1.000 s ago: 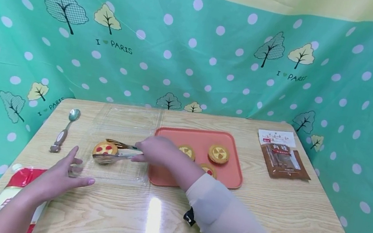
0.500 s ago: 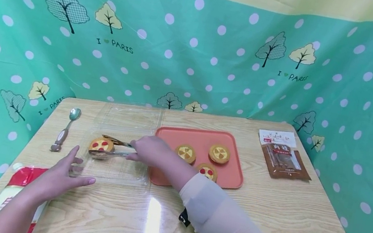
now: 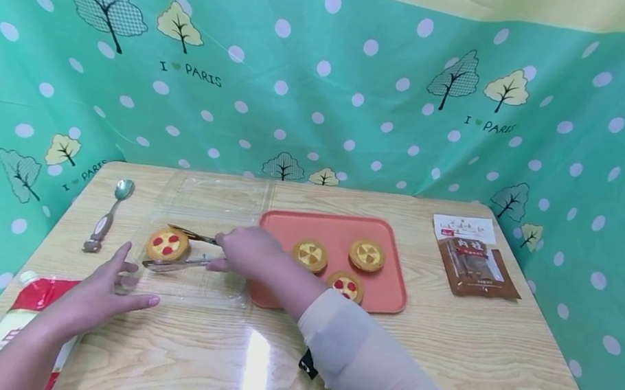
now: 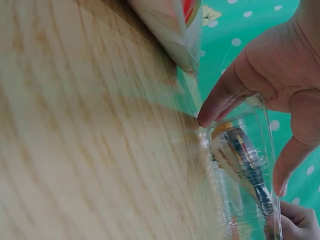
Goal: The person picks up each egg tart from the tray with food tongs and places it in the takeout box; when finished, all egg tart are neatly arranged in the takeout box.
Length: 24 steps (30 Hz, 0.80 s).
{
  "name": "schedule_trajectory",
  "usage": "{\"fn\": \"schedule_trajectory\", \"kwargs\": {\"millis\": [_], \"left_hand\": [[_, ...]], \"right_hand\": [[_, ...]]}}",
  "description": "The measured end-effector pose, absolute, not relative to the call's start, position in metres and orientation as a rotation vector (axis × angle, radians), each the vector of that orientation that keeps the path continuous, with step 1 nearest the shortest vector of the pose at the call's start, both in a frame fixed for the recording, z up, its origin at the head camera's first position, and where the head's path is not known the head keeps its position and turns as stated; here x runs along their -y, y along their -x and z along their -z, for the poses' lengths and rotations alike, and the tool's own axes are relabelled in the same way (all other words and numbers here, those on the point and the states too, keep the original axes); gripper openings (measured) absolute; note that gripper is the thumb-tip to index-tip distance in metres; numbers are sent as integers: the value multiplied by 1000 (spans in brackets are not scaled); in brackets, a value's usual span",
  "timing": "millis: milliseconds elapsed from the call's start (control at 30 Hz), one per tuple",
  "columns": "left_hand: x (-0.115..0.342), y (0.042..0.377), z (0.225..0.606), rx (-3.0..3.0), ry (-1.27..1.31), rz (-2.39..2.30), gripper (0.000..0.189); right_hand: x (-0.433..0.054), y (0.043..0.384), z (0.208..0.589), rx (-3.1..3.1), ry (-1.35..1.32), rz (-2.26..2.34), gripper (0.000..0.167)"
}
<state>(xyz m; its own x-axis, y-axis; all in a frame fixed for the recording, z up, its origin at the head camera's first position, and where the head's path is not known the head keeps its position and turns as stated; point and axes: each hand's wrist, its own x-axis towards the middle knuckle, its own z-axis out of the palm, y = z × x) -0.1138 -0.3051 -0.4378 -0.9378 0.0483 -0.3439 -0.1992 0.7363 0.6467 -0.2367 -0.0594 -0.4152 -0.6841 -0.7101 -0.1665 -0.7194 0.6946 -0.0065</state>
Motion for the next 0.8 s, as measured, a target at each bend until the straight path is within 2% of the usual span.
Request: {"fn": "schedule_trajectory", "kwargs": {"millis": [400,633,800], "left_hand": [[306,114,439,-2597,118,-1033,126],[305,114,437,-2574,131,-1030,126],[306,114,438,-2576,128,-1033,126]], "right_hand": [[37,236,401,-2733,1097,-40,66],[6,233,389,-2747,1107,92,73],[-20,229,382,-2788,1091,191,71]]}}
